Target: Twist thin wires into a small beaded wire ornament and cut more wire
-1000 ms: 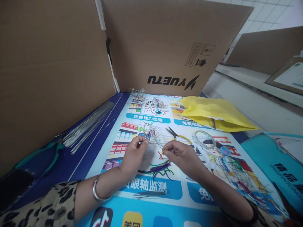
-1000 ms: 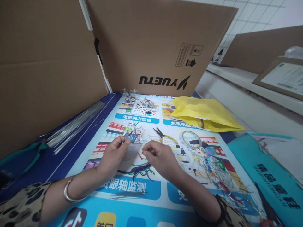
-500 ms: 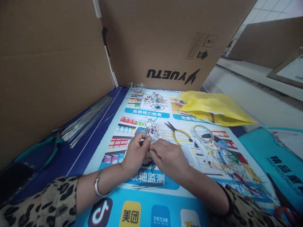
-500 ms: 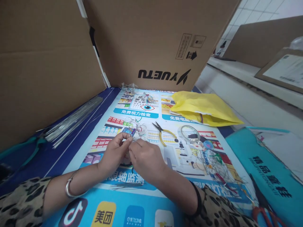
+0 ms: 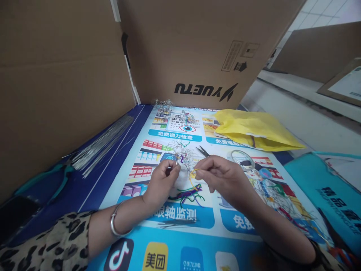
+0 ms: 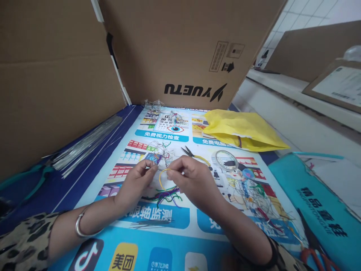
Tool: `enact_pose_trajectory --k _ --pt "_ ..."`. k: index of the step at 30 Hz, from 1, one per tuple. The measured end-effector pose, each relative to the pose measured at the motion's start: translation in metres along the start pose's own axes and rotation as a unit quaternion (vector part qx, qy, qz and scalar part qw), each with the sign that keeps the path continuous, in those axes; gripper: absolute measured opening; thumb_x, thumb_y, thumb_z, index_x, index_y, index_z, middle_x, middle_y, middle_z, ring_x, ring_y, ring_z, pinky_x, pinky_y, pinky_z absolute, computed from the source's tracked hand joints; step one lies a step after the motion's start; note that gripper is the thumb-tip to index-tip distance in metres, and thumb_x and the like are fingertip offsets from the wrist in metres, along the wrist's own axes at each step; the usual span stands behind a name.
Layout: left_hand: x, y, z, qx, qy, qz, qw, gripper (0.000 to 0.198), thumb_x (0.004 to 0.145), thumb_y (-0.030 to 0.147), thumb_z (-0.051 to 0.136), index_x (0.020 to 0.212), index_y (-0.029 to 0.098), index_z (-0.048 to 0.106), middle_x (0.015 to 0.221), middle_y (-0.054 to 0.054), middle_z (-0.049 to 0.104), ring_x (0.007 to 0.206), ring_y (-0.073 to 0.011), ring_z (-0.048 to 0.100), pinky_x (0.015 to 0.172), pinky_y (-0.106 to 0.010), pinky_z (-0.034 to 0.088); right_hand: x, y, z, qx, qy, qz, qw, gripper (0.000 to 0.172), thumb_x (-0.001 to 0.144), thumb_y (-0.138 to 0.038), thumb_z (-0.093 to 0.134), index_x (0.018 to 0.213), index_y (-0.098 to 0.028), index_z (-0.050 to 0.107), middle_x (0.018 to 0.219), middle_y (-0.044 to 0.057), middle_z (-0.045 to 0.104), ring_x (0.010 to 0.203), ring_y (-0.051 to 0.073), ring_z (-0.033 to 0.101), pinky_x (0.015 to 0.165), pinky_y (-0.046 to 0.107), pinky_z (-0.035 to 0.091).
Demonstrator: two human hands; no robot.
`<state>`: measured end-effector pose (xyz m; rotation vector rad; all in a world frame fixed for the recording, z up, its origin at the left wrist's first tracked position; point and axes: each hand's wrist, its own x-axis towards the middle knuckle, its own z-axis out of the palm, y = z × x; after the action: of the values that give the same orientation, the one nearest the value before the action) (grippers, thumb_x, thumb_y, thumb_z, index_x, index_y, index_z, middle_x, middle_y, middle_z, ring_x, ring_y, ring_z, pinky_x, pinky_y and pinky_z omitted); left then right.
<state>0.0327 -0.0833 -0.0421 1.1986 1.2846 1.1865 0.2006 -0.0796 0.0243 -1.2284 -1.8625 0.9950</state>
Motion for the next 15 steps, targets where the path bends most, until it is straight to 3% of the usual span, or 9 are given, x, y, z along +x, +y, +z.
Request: enact_pose_trajectory --k 3,7,12,15 --pt "0.002 -0.001 0.000 -0.007 -0.003 0.019 1.000 0.020 0.079 0.036 0.056 0.073 0.018 0.051 0.062 0.003 0.051 0.057 -0.0104 0.046 0.055 -0.022 0.037 -0.002 -0.001 0.001 0.019 -0.013 0.051 0.998 0.010 0.079 -0.027 0.055 0.073 -0.020 0.055 0.052 -0.004 0.057 0.037 0.008 0.047 0.036 0.019 0.037" --pt "0.003 -0.002 0.000 -0.009 -0.001 0.023 1.000 0.020 0.079 0.036 0.056 0.074 0.017 0.054 0.064 0.003 0.050 0.058 -0.0103 0.045 0.057 -0.023 0.037 0.000 0.005 0.006 -0.119 0.051 -0.046 0.990 0.007 0.081 -0.023 0.054 0.079 -0.021 0.060 0.062 -0.003 0.063 0.052 0.010 0.056 0.049 0.021 0.041" --pt "0.004 -0.005 0.000 0.011 0.011 0.035 0.999 0.019 0.080 0.036 0.055 0.075 0.018 0.056 0.067 0.002 0.051 0.063 -0.0115 0.046 0.061 -0.023 0.037 0.006 0.016 0.016 -0.292 0.009 -0.162 0.943 0.015 0.088 -0.022 0.048 0.085 -0.021 0.063 0.083 0.002 0.068 0.079 0.016 0.061 0.070 0.027 0.044" --pt "0.004 -0.008 0.001 0.018 0.022 0.046 0.999 0.018 0.079 0.035 0.056 0.075 0.018 0.058 0.071 0.000 0.054 0.068 -0.0136 0.049 0.064 -0.025 0.038 0.006 0.021 0.022 -0.383 0.008 -0.208 0.900 0.021 0.091 -0.020 0.043 0.084 -0.019 0.063 0.080 0.005 0.065 0.079 0.017 0.058 0.068 0.027 0.042"
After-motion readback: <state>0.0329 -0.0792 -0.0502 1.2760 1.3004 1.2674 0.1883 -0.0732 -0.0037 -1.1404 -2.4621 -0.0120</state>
